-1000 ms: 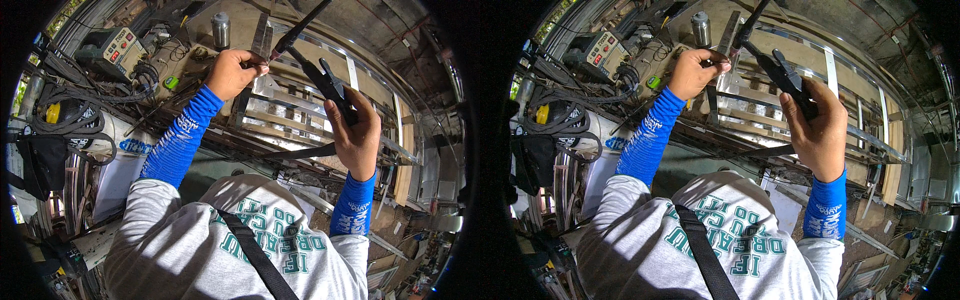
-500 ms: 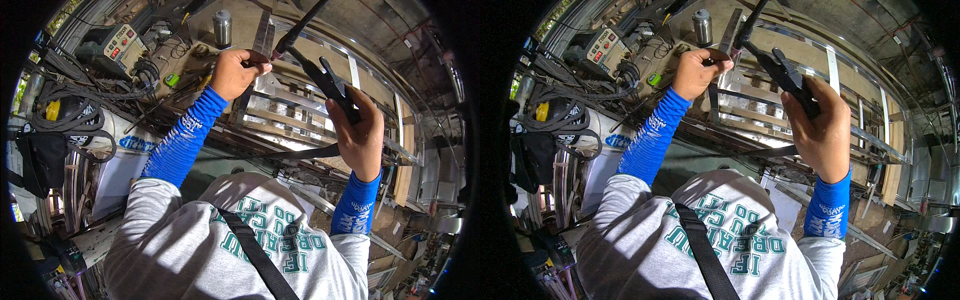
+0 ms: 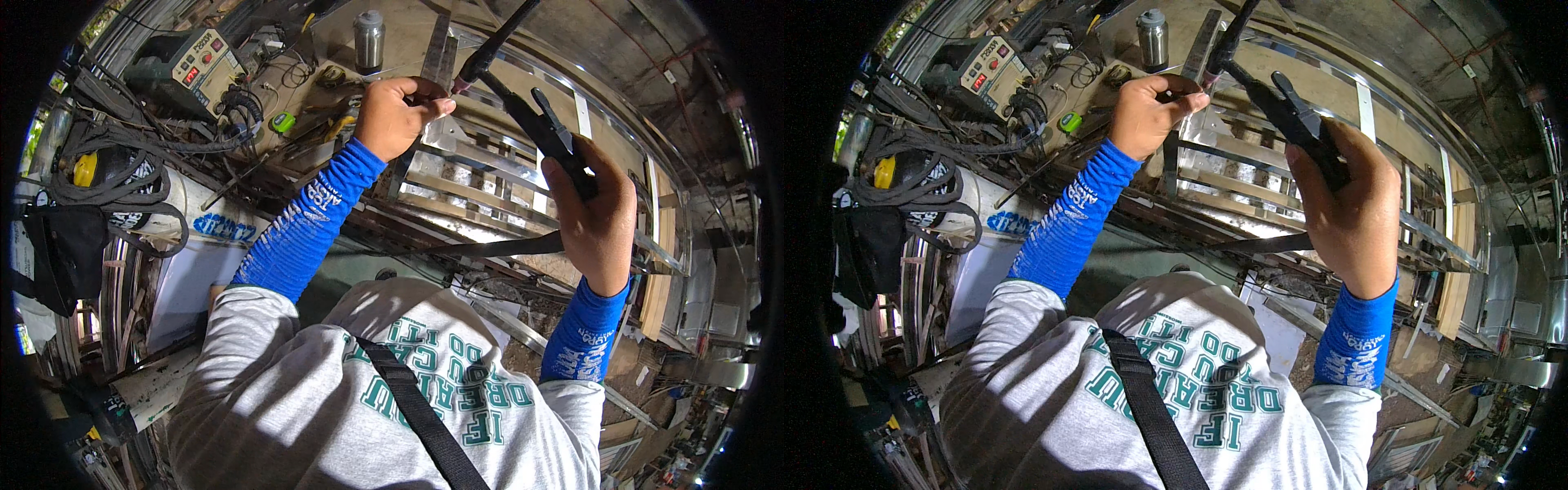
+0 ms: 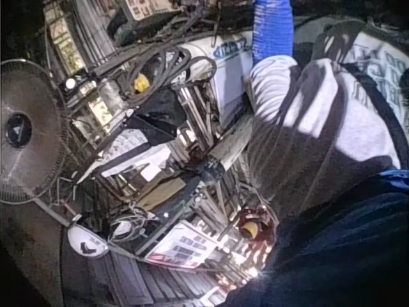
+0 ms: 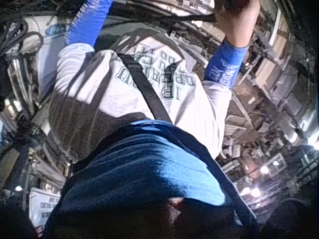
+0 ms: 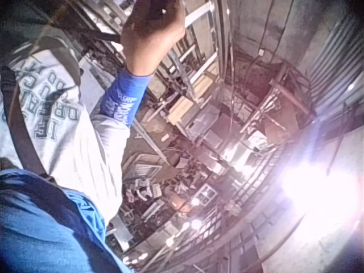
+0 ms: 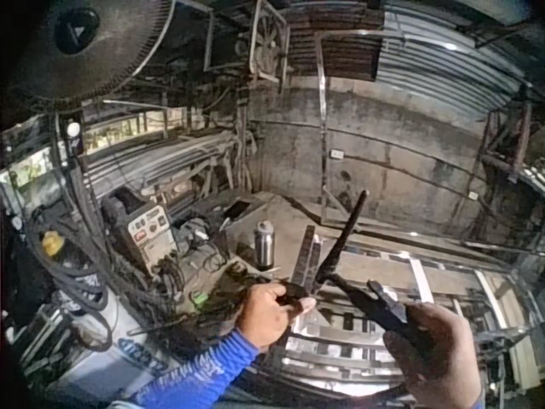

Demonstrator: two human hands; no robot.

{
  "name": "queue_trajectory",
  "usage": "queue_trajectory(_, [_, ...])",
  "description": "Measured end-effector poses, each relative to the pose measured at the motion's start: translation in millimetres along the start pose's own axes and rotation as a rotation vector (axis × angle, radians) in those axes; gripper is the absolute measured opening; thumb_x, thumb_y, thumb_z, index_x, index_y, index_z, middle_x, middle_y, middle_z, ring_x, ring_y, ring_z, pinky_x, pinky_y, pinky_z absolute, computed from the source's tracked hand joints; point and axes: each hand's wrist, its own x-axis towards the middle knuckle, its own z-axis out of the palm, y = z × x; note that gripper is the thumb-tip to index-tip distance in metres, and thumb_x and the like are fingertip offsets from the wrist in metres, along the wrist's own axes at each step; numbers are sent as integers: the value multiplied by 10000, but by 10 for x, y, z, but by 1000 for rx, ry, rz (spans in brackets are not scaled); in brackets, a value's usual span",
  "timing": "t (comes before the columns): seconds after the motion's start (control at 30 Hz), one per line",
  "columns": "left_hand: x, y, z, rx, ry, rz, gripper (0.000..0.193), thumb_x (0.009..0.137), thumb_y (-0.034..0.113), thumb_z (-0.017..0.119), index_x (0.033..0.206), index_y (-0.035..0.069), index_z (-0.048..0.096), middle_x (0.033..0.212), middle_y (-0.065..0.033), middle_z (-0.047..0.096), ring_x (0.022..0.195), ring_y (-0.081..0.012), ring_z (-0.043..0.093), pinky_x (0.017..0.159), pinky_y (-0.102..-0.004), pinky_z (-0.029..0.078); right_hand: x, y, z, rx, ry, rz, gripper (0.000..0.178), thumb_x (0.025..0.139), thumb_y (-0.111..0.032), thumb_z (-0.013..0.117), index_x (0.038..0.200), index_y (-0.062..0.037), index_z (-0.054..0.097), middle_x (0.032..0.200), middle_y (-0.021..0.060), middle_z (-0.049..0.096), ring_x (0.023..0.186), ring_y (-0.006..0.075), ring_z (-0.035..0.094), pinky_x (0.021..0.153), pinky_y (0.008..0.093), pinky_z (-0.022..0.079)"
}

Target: The person welds a metal frame using a welding torch, then removes clamps and a wooden template. They use an angle grinder to smooth the welds and attach a ground clamp to the frame.

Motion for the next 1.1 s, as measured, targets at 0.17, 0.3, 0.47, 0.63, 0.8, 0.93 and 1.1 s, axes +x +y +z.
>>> queue_trajectory(0.17, [-5,-17,13,56,14,48,171,854,151,845,934,9,792,839,-67,775,764,-100,681,748,-273,547,1,57,-7,105,-19,5,289,943,-62,747,1167,96,656,928,123,725,801,108,648,716,261,524])
queue_trajectory(0.3, [4,-116,33,67,33,53,169,857,122,847,964,7,786,882,-46,770,794,-85,661,760,-257,532,10,101,24,130,1,-34,300,949,-61,744,1181,100,644,981,146,737,850,114,668,751,268,535])
queue_trajectory(0.47, [-10,-72,55,71,52,54,162,859,106,843,966,3,779,858,-46,764,771,-81,658,741,-262,537,43,77,-12,90,-23,-17,279,945,-63,742,1156,98,656,947,137,735,821,102,650,733,264,531])
queue_trajectory(0.63, [-26,-87,89,39,77,74,153,870,97,829,963,-8,768,847,-51,759,766,-86,659,733,-263,533,65,80,11,40,20,-39,269,932,-82,748,1128,87,675,863,115,718,751,94,620,688,262,517])
queue_trajectory(0.8, [-48,-68,91,28,89,84,140,884,89,812,968,-13,765,858,-52,761,777,-88,659,741,-262,530,78,60,16,-55,23,-25,274,923,-98,752,1129,67,683,833,111,703,700,99,595,653,269,500])
queue_trajectory(0.93, [-49,-94,95,47,103,93,146,889,90,805,988,-11,767,865,-53,763,776,-88,654,739,-262,527,109,77,9,-110,41,-92,260,913,-84,751,1120,60,689,803,94,679,670,100,558,626,267,478])
queue_trajectory(1.1, [-45,-151,123,39,116,106,140,887,93,806,974,-10,767,859,-47,760,767,-84,647,725,-258,522,128,47,-30,-92,12,-71,271,904,-77,747,1130,59,688,765,73,639,652,93,524,599,267,454])
